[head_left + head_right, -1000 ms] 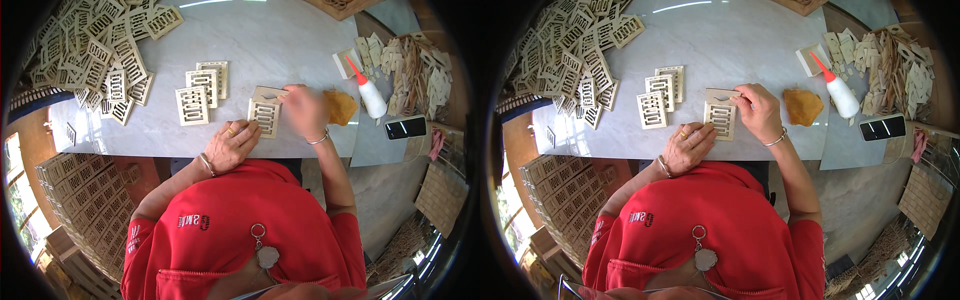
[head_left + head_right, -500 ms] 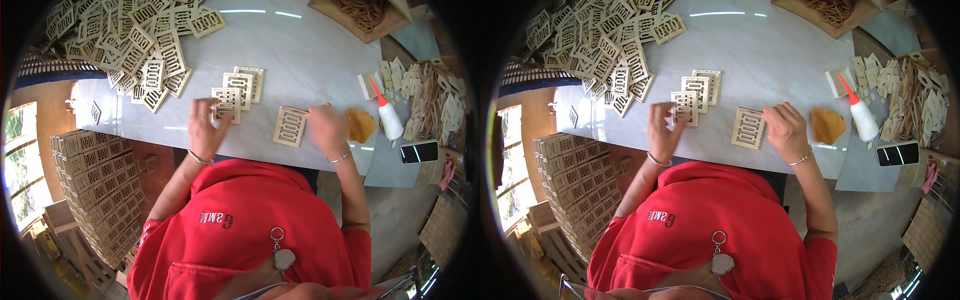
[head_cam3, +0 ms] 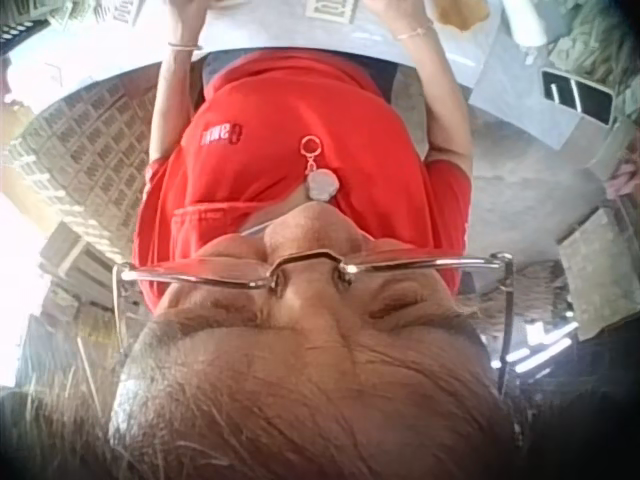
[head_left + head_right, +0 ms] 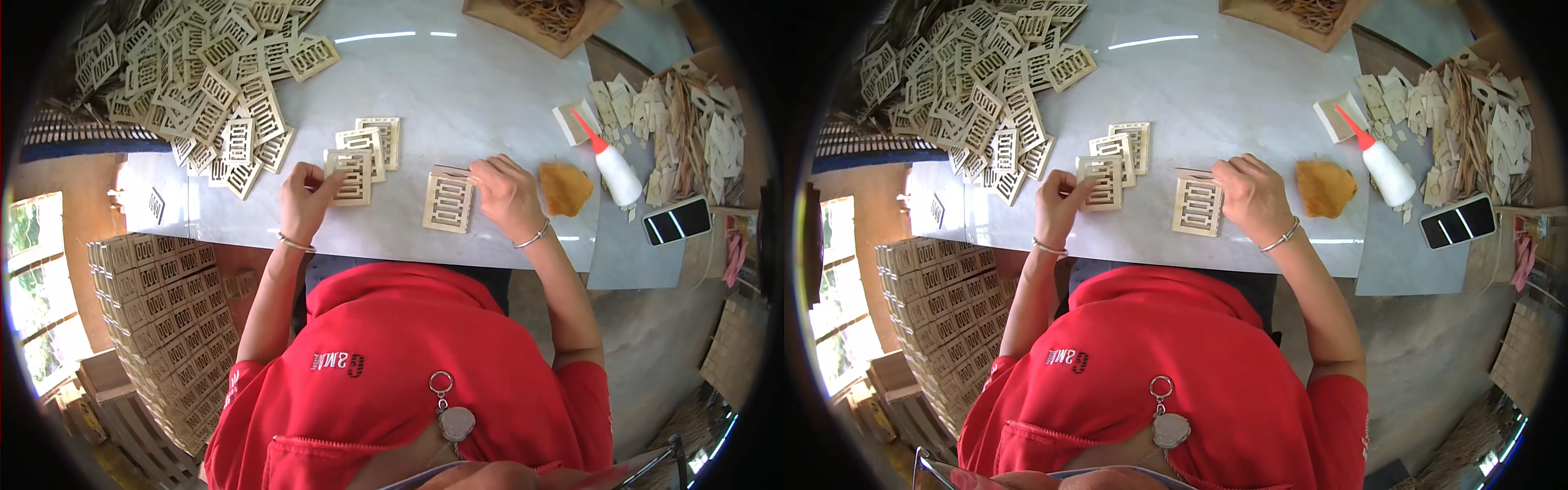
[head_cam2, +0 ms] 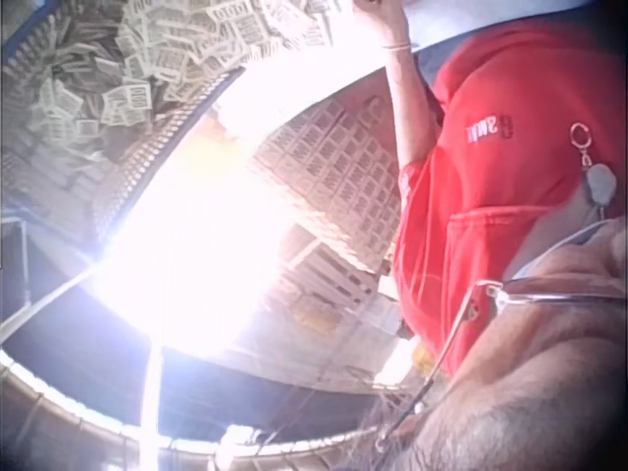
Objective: Assembling small wooden boxes by gluing components and securing them with rubber bands.
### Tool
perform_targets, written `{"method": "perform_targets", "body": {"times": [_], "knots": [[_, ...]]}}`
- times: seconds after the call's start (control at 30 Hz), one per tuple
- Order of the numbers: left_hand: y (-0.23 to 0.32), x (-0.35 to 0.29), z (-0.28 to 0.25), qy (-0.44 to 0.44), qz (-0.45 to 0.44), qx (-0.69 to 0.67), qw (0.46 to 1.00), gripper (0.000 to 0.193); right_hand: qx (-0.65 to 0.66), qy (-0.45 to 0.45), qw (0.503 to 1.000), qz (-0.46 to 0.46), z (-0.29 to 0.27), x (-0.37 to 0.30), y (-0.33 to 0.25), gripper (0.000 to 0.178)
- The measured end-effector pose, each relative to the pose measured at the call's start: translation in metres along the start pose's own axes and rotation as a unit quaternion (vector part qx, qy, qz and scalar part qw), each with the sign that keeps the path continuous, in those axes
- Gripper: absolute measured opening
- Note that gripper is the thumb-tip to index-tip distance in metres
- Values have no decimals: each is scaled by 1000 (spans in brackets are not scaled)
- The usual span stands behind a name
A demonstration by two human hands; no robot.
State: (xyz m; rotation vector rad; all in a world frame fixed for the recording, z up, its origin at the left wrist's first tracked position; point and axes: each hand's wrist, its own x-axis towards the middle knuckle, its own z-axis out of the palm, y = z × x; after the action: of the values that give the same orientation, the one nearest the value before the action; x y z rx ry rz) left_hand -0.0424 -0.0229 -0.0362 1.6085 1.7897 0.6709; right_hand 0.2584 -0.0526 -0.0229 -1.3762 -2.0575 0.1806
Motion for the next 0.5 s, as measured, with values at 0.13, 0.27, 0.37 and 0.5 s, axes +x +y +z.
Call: {"method": "perform_targets", "body": {"times": [0.13, 0.27, 0.37, 0.5], "knots": [[19, -17, -6, -71, -30, -302, 950, 19, 23, -24, 999, 14, -1, -4, 4, 13], [45, -24, 10, -126, -12, -314, 941, 14, 40, -42, 998, 35, 0, -7, 6, 14], [50, -23, 33, -122, 5, -303, 945, 16, 44, -31, 998, 32, -2, -6, 6, 16], [50, -23, 47, -112, 37, -202, 972, 19, 48, -27, 998, 40, 1, -7, 5, 16]]}}
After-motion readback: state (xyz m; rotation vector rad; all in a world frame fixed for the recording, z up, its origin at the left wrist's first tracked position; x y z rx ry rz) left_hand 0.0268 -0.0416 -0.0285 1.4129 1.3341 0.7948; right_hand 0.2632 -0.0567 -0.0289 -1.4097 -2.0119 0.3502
